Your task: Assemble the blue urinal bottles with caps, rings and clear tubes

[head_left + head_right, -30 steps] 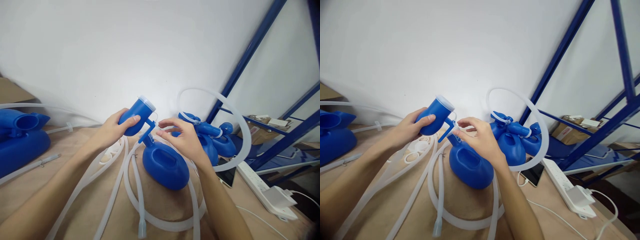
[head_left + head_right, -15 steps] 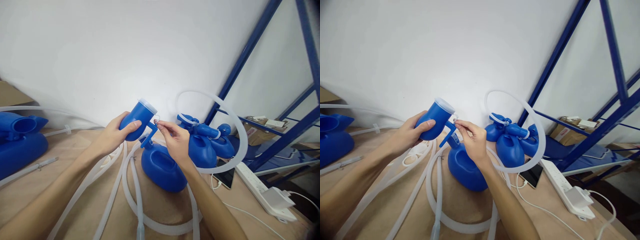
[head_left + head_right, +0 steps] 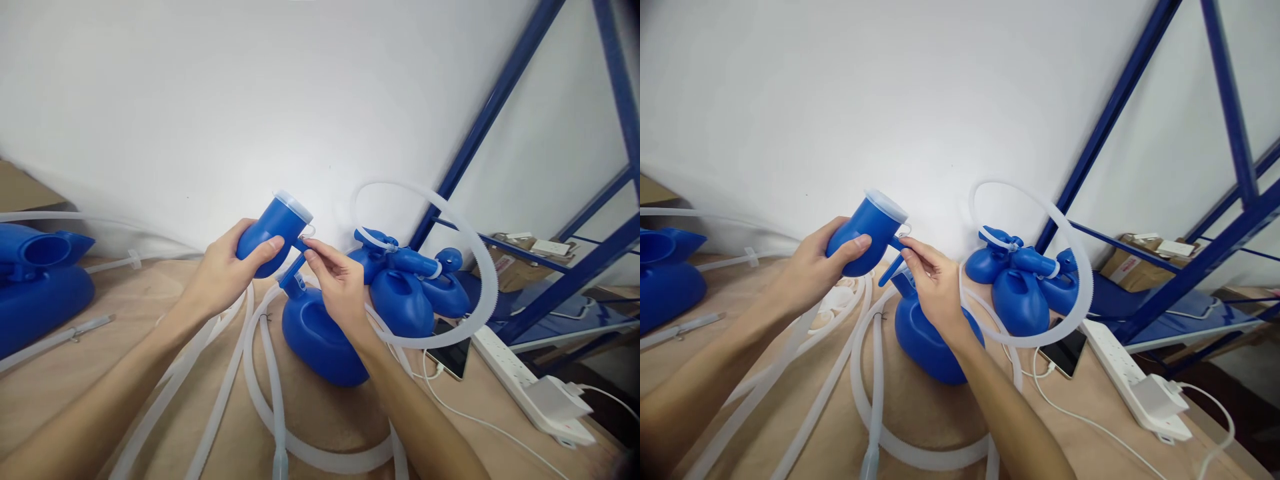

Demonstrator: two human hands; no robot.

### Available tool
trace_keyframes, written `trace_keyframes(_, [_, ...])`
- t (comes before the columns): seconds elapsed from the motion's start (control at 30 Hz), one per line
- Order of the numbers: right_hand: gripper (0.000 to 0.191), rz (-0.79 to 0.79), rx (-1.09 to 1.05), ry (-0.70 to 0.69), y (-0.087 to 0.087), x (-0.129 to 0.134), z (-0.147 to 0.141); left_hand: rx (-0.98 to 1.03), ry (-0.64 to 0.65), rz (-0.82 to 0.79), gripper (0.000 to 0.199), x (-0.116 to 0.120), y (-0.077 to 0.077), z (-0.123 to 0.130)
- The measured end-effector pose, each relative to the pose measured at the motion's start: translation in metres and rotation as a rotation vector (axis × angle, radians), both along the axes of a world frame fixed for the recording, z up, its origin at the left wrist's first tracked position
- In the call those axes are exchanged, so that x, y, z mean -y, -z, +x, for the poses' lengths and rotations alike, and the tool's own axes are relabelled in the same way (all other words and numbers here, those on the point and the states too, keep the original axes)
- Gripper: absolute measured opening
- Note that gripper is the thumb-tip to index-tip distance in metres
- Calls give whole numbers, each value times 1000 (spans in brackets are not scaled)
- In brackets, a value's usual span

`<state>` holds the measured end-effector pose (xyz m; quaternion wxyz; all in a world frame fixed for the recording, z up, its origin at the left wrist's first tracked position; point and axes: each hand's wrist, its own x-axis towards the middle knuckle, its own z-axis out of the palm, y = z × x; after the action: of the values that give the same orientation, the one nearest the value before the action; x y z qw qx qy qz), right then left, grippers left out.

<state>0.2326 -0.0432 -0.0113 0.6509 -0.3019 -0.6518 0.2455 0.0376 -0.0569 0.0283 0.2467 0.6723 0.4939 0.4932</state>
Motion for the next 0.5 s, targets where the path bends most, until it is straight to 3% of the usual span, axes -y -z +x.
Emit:
trace_keyframes(0.2, [25,4,-5,29,4,1,-6,-67,-80,50,61,6,-2,2])
trace_keyframes(0.33, [26,-21,100,45,1,0,2,-147,-136,66,63,9,-4,4])
trace_keyframes(0.5, [24,112,407,259,-9,6,14,-175,-176,47,77,9,-4,6])
